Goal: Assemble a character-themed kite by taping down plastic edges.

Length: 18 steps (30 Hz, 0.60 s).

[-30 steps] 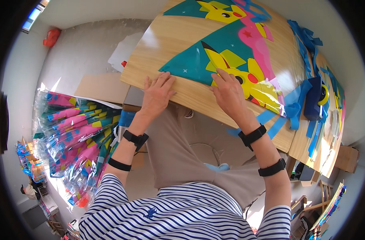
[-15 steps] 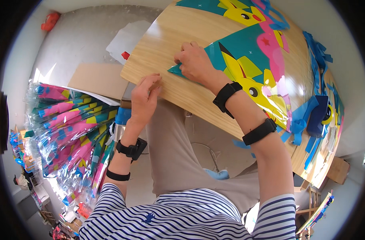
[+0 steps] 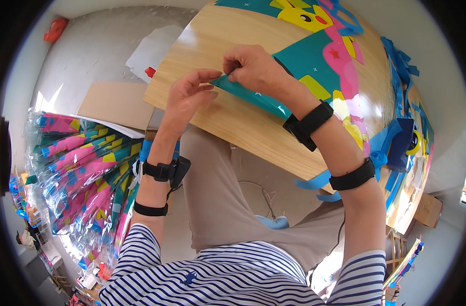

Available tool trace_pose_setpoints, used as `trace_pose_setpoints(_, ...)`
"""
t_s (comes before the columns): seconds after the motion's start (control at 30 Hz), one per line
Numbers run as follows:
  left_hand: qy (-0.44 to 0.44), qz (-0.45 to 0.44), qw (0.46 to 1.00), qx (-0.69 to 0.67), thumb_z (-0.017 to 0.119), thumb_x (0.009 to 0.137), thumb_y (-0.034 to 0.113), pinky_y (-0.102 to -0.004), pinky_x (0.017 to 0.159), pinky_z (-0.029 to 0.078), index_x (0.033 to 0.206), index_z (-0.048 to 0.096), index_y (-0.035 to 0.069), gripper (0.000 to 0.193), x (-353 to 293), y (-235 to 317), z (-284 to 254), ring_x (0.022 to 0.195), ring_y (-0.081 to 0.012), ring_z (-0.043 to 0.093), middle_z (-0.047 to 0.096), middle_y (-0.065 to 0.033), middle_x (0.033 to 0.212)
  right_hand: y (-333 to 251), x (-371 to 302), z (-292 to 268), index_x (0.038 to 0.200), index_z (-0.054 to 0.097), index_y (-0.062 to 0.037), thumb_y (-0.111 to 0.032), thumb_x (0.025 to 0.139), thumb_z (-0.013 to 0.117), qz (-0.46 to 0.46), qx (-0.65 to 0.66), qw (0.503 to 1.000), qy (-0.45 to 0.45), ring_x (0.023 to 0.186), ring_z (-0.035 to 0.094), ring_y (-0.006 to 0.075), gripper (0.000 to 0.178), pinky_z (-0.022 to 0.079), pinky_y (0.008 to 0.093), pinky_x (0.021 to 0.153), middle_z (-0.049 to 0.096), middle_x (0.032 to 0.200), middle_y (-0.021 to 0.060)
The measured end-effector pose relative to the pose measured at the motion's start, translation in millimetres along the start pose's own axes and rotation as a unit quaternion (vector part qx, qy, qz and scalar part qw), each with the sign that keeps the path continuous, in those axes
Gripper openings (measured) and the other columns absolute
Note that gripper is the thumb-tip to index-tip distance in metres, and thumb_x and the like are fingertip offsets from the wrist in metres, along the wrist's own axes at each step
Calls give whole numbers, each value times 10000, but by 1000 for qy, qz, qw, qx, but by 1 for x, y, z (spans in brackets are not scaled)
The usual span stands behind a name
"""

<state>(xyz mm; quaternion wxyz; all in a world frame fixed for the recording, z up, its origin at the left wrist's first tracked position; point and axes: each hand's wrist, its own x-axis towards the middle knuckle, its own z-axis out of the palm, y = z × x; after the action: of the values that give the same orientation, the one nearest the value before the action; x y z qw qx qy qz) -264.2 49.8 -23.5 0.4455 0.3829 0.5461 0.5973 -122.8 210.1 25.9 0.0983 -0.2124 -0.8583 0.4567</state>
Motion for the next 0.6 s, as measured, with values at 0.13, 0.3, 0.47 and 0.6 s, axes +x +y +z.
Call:
trace_pose_setpoints(0.13,-5,2,999,-40,675,883,-1,-237,873,493,1188,663,2,305,4,-3,6,945,-75,613,681,-8,1033,1,1,-12,842,640,8,-9,793,686,-9,9,1000,-19,736,567,146,69,482,309,664,613,758,60)
trace_pose_setpoints(0.3,-11,-4,997,-79,703,904,29,-212,816,473,1076,681,27,174,6,-4,8,881,-49,593,673,20,937,1,0,-19,867,633,-4,-34,824,678,9,33,998,-47,762,562,128,69,475,286,702,609,780,32)
trace_pose_setpoints(0.47,-19,2,993,-119,705,923,36,-216,829,475,1028,678,39,109,7,-12,7,889,-53,600,681,11,933,-9,-1,-21,892,633,-18,-84,867,670,8,55,997,-58,813,552,96,80,466,263,757,595,804,-3)
trace_pose_setpoints(0.6,-18,5,989,-149,702,930,38,-221,843,479,1031,678,33,104,9,-12,12,898,-60,608,686,4,939,-17,-1,-23,903,658,-20,-134,859,683,18,12,997,-78,804,547,95,125,465,264,754,610,812,4)
